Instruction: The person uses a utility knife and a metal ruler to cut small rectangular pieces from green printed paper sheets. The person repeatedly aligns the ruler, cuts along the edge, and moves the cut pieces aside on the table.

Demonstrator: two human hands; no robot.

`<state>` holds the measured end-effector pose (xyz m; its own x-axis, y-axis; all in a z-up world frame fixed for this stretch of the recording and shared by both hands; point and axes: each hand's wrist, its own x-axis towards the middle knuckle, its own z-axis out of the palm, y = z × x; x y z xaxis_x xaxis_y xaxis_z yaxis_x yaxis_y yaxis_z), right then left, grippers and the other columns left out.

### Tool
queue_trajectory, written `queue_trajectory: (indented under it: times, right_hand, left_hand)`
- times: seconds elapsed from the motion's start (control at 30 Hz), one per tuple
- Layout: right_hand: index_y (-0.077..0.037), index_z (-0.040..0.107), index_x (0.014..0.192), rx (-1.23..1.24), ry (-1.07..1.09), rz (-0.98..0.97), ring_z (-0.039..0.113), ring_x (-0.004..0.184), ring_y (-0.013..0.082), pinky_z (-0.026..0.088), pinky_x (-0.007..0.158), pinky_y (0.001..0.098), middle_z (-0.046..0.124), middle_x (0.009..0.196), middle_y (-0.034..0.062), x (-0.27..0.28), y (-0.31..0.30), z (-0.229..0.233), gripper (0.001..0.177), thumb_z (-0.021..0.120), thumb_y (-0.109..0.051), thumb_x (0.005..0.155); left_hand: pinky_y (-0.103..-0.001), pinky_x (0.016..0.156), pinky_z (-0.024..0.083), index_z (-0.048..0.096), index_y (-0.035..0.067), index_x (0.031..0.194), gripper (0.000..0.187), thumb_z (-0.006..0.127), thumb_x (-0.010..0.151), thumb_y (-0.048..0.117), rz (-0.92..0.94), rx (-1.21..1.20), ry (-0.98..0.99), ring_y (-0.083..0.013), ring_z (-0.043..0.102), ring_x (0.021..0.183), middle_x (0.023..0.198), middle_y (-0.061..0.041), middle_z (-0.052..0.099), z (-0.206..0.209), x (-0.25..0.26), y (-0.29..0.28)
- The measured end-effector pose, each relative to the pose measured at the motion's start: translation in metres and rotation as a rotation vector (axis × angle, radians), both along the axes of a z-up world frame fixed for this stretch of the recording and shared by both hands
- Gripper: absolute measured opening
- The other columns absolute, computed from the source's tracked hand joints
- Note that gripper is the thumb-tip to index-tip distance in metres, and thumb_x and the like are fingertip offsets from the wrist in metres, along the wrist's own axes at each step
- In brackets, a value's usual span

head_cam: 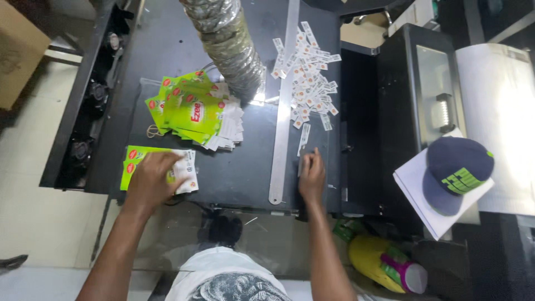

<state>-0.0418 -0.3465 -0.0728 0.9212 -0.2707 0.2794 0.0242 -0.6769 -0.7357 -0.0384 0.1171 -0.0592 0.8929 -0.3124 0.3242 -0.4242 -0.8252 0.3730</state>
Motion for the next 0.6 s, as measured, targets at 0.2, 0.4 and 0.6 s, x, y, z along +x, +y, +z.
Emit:
queue_trajectory:
  times: [0.2, 0.4, 0.6]
  right_hand:
    - [0.000, 0.071, 0.125, 0.253, 0.036, -0.098, 0.075, 0.115, 0.0424, 0.054, 0.100, 0.0579, 0.075, 0.120, 0.0308, 0.058, -0.040, -0.064, 0.037, 0.059, -0.035, 0.124]
    - [-0.001, 0.067, 0.114, 0.405, -0.122, -0.161, 0.077, 0.110, 0.0308, 0.056, 0.093, 0.0462, 0.080, 0.116, 0.0269, -0.014, -0.031, -0.056, 0.026, 0.067, -0.026, 0.121]
    - [0.005, 0.059, 0.118, 0.658, -0.081, -0.174, 0.075, 0.130, 0.0396, 0.062, 0.106, 0.0481, 0.078, 0.133, 0.0340, -0.103, -0.038, -0.066, 0.022, 0.059, -0.017, 0.122]
  left_hand:
    - [-0.044, 0.111, 0.063, 0.082, 0.022, 0.129, 0.042, 0.092, 0.089, 0.030, 0.119, 0.073, 0.311, -0.0260, 0.076, 0.134, 0.136, 0.001, 0.081, 0.005, -0.070, 0.027]
    - [-0.050, 0.122, 0.057, 0.073, 0.027, 0.148, 0.057, 0.087, 0.094, 0.024, 0.025, 0.115, 0.531, -0.0312, 0.069, 0.147, 0.145, -0.009, 0.079, 0.032, -0.068, 0.037]
    - [-0.057, 0.114, 0.061, 0.070, 0.023, 0.152, 0.054, 0.074, 0.101, 0.007, 0.001, 0.142, 0.519, -0.0368, 0.076, 0.138, 0.142, -0.017, 0.080, 0.058, -0.067, 0.037]
